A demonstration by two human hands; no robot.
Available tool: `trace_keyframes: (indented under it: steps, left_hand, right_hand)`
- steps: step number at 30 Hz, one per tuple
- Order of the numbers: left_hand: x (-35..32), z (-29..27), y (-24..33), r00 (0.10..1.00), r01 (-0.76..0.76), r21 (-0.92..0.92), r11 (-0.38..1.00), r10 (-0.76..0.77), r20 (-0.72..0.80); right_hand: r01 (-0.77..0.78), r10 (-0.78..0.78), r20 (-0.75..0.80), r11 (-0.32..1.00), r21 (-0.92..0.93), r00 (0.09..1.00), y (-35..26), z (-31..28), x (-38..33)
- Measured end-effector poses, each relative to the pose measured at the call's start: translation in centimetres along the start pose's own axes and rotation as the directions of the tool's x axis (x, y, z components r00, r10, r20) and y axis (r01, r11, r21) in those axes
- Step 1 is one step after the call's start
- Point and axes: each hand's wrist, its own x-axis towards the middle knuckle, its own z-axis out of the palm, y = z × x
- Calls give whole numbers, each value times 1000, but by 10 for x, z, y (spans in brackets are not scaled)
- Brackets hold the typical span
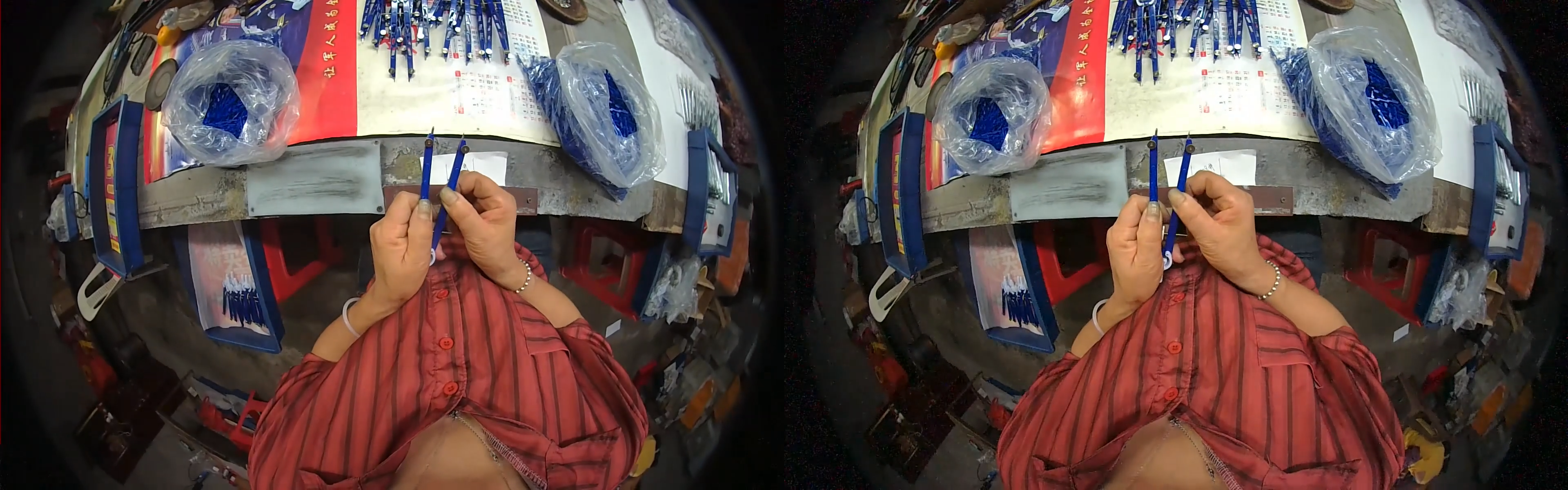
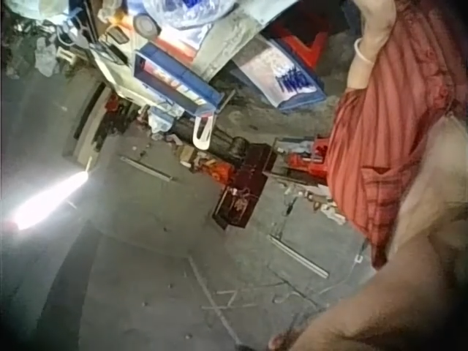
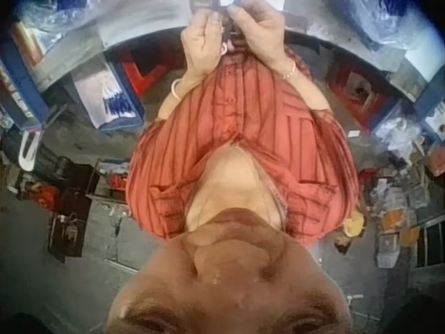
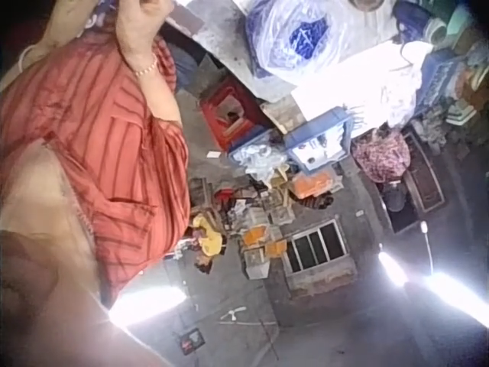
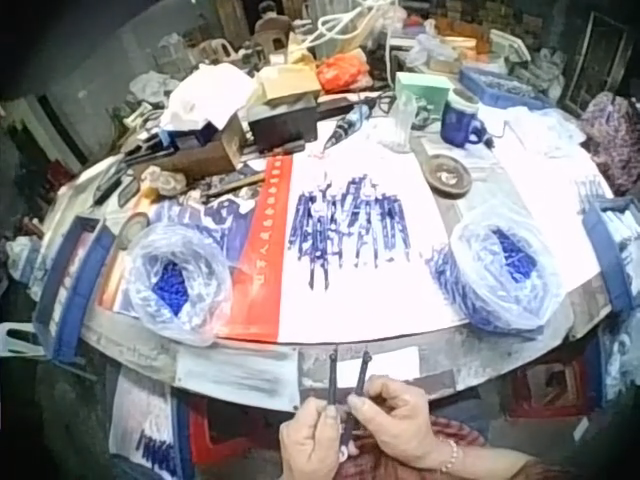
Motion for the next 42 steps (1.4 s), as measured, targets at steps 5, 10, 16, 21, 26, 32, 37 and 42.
trace_keyframes:
  steps: [5,10,16,21,26,32,37,42]
  left_hand:
    - [-2,-2,-1,998,45,-25,999,-45,-32]
    - [-1,-3,-4,998,46,-42,998,-47,-33]
    - [-6,-2,-2,994,104,-35,994,-103,29]
    - [0,11,5,996,-70,-224,972,55,-71]
    - [3,-16,8,966,31,-131,991,4,258]
    - [-3,-7,-4,990,-86,6,996,85,115]
    - [6,-3,-14,994,-104,247,964,90,65]
    - [14,1,-8,944,-331,407,851,300,139]
  right_hand:
    - [-71,73,26,995,-63,997,5,-6,4]
    - [-31,31,56,1000,-5,998,-1,7,-7]
    - [109,-112,-96,993,-37,989,-4,-12,16]
    - [-139,120,152,983,119,981,-20,-7,11]
    - [40,-11,189,988,-150,982,-25,-5,8]
    - [610,-619,328,320,-725,714,-16,3,21]
    - [365,-256,270,479,-798,928,-27,-8,20]
    - [521,-489,241,588,-618,838,-31,8,16]
